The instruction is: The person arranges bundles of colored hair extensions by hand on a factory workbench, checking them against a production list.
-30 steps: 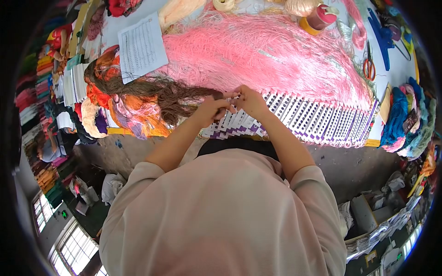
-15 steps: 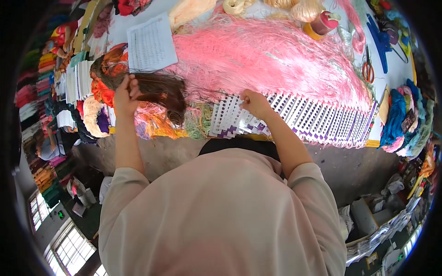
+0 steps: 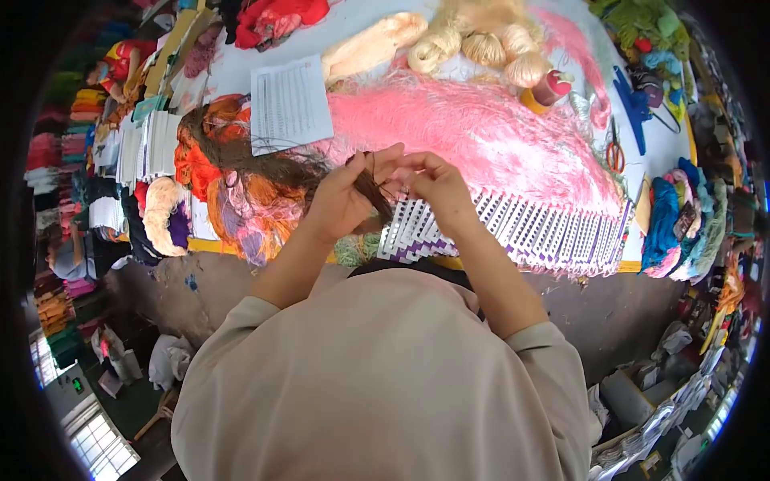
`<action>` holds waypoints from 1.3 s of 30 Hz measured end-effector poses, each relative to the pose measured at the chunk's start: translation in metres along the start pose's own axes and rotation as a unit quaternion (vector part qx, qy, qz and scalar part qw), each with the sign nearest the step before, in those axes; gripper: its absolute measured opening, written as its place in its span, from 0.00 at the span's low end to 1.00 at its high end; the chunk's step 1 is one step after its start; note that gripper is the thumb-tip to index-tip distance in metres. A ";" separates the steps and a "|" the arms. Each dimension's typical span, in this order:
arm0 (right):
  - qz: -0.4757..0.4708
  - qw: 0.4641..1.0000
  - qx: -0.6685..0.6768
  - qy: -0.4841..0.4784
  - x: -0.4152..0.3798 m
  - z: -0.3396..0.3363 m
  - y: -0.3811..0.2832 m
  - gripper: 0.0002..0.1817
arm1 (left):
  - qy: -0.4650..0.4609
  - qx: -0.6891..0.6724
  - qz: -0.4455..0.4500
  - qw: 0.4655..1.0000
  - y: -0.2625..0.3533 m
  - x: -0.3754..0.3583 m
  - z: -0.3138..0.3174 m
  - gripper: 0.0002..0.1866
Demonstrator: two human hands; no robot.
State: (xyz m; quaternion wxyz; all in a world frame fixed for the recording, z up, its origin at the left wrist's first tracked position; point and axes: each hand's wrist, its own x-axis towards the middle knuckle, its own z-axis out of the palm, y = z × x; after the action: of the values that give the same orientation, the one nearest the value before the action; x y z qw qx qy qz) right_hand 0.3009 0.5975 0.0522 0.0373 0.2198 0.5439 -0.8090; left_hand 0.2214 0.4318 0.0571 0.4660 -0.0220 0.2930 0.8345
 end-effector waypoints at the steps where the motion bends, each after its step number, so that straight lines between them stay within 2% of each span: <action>1: -0.012 0.999 -0.030 -0.008 -0.009 0.010 -0.010 0.10 | -0.054 0.031 -0.009 0.998 0.001 0.001 0.004 0.27; 5: -0.045 0.998 -0.050 0.002 -0.019 0.023 -0.015 0.09 | -0.048 0.112 -0.010 0.992 0.002 -0.003 0.025 0.25; 6: -0.048 0.998 -0.030 0.009 -0.020 0.024 -0.014 0.08 | -0.065 0.315 0.056 0.945 0.004 -0.005 0.028 0.23; 7: -0.050 0.999 -0.010 0.015 -0.021 0.025 -0.013 0.08 | -0.078 0.502 0.120 0.853 0.006 -0.009 0.032 0.21; 8: -0.052 0.998 -0.010 0.017 -0.022 0.025 -0.012 0.08 | -0.102 0.511 0.171 0.836 0.008 -0.014 0.038 0.20; 11: -0.036 0.999 0.003 0.030 -0.025 0.023 -0.010 0.06 | -0.087 0.507 0.160 0.842 0.003 -0.008 0.028 0.20; 13: -0.059 0.996 0.039 0.056 -0.028 0.021 -0.005 0.04 | -0.088 0.566 0.196 0.796 0.005 -0.004 0.011 0.17; 14: -0.076 0.993 0.070 0.053 -0.024 0.011 0.006 0.03 | -0.065 0.346 0.151 0.924 -0.006 0.004 -0.004 0.24; 15: -0.090 0.985 0.122 0.083 -0.028 0.008 0.002 0.03 | -0.010 0.189 0.064 0.980 0.002 0.006 -0.009 0.18; 16: -0.104 0.973 0.174 0.113 -0.031 0.004 -0.002 0.03 | 0.046 0.025 -0.025 0.998 0.016 0.003 -0.014 0.14; 17: -0.121 0.962 0.230 0.081 -0.034 -0.019 -0.003 0.04 | 0.099 0.115 -0.039 0.988 0.031 -0.006 -0.018 0.14; 18: -0.109 0.956 0.256 0.091 -0.041 -0.057 0.003 0.07 | 0.091 0.094 -0.044 0.990 0.044 -0.006 -0.064 0.12; 19: -0.111 0.952 0.277 0.075 -0.055 -0.096 0.001 0.07 | 0.163 0.115 -0.016 0.980 0.059 -0.012 -0.082 0.09; 21: -0.086 0.952 0.238 0.169 -0.089 -0.184 -0.005 0.09 | 0.277 0.052 0.049 0.958 0.096 -0.028 -0.163 0.09; 22: -0.098 0.938 0.232 0.238 -0.110 -0.232 -0.008 0.06 | 0.286 0.017 0.076 0.955 0.120 -0.046 -0.192 0.10; 23: -0.127 0.919 0.198 0.318 -0.140 -0.308 0.005 0.07 | 0.296 -0.017 0.104 0.949 0.134 -0.059 -0.209 0.10; 24: -0.125 0.848 0.120 0.502 -0.165 -0.349 -0.004 0.09 | 0.284 -0.015 0.130 0.950 0.137 -0.069 -0.205 0.10; 25: -0.156 0.790 0.180 0.565 -0.196 -0.425 0.005 0.09 | 0.272 -0.012 0.157 0.949 0.141 -0.077 -0.194 0.09; 27: -0.192 0.674 -0.054 0.711 -0.216 -0.426 -0.014 0.09 | 0.291 0.059 0.087 0.951 0.111 -0.064 -0.164 0.11; 28: -0.178 0.760 -0.115 0.615 -0.197 -0.416 -0.007 0.09 | 0.304 0.105 0.040 0.946 0.087 -0.050 -0.148 0.13; 29: -0.148 0.783 -0.198 0.570 -0.166 -0.385 0.005 0.09 | 0.269 0.103 -0.021 0.957 0.057 -0.030 -0.155 0.15; 30: -0.115 0.802 -0.308 0.498 -0.131 -0.392 0.041 0.14 | 0.253 0.131 -0.094 0.954 0.024 -0.009 -0.151 0.16; 31: -0.173 0.767 -0.525 0.327 -0.096 -0.369 0.061 0.15 | 0.244 0.144 -0.160 0.946 -0.006 0.010 -0.132 0.15; 32: -0.110 0.849 -0.415 0.308 -0.062 -0.319 0.078 0.12 | 0.223 0.156 -0.208 0.940 -0.035 0.030 -0.115 0.12; 33: -0.060 0.898 -0.343 0.270 -0.037 -0.254 0.075 0.08 | 0.216 0.256 -0.215 0.917 -0.062 0.049 -0.108 0.12; 34: -0.042 0.909 -0.360 0.206 -0.018 -0.223 0.091 0.07 | 0.208 0.354 -0.221 0.885 -0.087 0.065 -0.109 0.12; 35: -0.035 0.897 -0.409 0.164 0.006 -0.210 0.119 0.06 | 0.195 0.406 -0.203 0.870 -0.110 0.079 -0.118 0.12; 36: 0.008 0.922 -0.359 0.143 0.018 -0.179 0.120 0.06 | 0.180 0.457 -0.186 0.851 -0.127 0.090 -0.125 0.11; 38: -0.009 0.932 -0.355 0.071 0.034 -0.151 0.127 0.05 | 0.159 0.562 -0.180 0.791 -0.137 0.102 -0.111 0.10; 39: -0.023 0.944 -0.329 0.031 0.041 -0.144 0.133 0.04 | 0.156 0.555 -0.160 0.801 -0.143 0.104 -0.113 0.09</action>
State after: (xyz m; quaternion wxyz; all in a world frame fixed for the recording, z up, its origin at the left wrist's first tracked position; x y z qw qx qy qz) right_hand 0.3486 0.6797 -0.1238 0.0721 0.2083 0.7855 -0.5782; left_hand 0.2490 0.5104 -0.1359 0.4730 0.0640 0.7675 0.4280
